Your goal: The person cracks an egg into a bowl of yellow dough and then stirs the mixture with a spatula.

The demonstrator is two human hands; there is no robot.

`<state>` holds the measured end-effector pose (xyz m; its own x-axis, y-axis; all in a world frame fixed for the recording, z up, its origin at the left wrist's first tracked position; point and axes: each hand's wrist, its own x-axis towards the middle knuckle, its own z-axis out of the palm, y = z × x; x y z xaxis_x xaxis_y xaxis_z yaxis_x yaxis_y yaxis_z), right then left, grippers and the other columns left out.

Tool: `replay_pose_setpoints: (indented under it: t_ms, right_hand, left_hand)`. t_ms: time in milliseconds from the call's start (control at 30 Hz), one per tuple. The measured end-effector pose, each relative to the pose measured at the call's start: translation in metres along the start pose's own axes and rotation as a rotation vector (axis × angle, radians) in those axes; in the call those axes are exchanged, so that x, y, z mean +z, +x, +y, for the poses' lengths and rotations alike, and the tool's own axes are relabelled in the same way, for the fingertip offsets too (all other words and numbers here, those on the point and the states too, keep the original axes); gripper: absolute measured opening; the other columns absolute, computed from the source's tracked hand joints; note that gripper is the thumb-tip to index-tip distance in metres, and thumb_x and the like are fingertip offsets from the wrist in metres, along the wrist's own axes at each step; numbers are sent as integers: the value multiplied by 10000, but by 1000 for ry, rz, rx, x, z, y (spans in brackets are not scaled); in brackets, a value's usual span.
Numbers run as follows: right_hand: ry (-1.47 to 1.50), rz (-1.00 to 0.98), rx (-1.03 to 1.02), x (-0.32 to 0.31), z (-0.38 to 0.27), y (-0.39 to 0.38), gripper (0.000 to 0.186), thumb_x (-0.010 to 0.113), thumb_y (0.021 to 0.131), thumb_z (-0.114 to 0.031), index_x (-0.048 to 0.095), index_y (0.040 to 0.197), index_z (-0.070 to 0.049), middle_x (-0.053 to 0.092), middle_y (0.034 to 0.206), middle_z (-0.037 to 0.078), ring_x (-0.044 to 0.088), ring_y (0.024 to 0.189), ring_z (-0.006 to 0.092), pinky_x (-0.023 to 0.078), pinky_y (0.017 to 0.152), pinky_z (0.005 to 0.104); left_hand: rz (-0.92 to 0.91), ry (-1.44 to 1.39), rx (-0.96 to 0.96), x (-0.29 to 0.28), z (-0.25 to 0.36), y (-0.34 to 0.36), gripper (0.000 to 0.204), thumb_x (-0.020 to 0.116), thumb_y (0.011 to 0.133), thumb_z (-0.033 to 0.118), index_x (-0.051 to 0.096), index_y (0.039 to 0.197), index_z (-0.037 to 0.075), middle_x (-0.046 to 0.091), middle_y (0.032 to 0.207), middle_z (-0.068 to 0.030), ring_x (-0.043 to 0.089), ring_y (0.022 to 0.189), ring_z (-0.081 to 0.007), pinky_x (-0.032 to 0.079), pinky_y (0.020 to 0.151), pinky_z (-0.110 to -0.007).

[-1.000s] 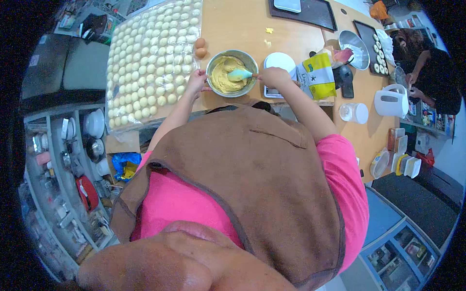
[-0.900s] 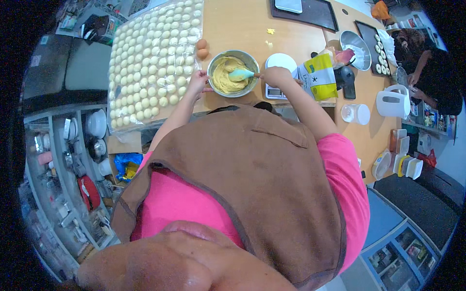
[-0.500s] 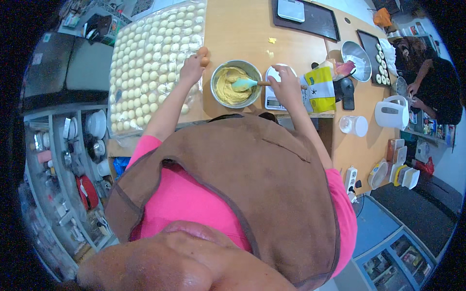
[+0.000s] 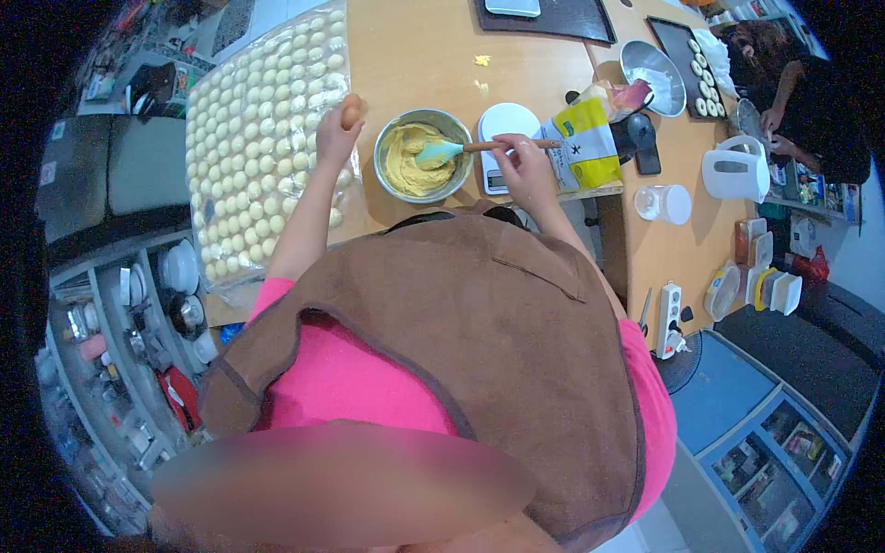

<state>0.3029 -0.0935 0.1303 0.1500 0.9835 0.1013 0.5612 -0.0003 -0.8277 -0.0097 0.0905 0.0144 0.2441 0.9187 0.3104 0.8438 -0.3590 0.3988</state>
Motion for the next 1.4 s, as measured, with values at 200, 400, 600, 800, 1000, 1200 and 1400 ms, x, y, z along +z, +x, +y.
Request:
replay_pose_setpoints:
  t_ms: [200,400,600,800,1000,1200,1400]
  right_hand:
    - [620,-455,402,57,-17,14,394,563,859,-274,475,1170,-49,564,853,24,511,652,92,432,540,221]
    - [857,-738,391,79,-15,6,440,559,866,-343,421,1199,-90,538,933,29,513,759,83,427,593,204]
    - [921,-346,440,36,53,-49,430,637,810,-193,445,1166,-46,539,998,53,523,854,101,446,729,221]
    - [359,255,415,4,169,-105,444,625,803,-134,431,1186,-21,528,1049,94,530,909,142,448,766,262]
    - [-61,437,177,16,194,-105,433,615,807,-162,444,1167,6,533,1084,153,523,983,222,421,843,327]
    - [280,353,282,45,184,-85,373,585,832,-205,460,1137,-29,525,1049,121,502,964,200,415,833,316]
    - [365,-165,236,61,153,-56,302,563,852,-232,474,1086,-63,512,988,56,476,921,151,399,828,285]
  left_hand:
    - [-152,-563,51,-72,111,-43,549,758,626,128,496,1105,73,572,1000,-102,530,934,-271,429,826,-354]
    - [-270,-516,419,-80,148,-75,640,771,618,180,466,1169,65,557,1060,-103,511,973,-285,410,867,-370]
    - [-127,-460,311,-87,133,-81,661,757,648,170,435,1214,60,500,1154,-133,488,1034,-285,420,862,-365]
    - [-32,-440,129,-83,87,-100,583,742,686,167,455,1181,50,501,1138,-123,497,1010,-258,451,779,-340]
    - [-31,-393,107,-85,75,-118,504,719,717,162,484,1149,54,509,1127,-103,496,989,-249,451,751,-336]
    - [-51,-419,76,-87,75,-127,470,703,732,153,494,1147,83,507,1151,-88,477,1032,-251,449,762,-337]
    - [-11,-426,23,-92,68,-135,464,703,728,145,496,1138,80,509,1149,-85,477,1042,-245,446,765,-340]
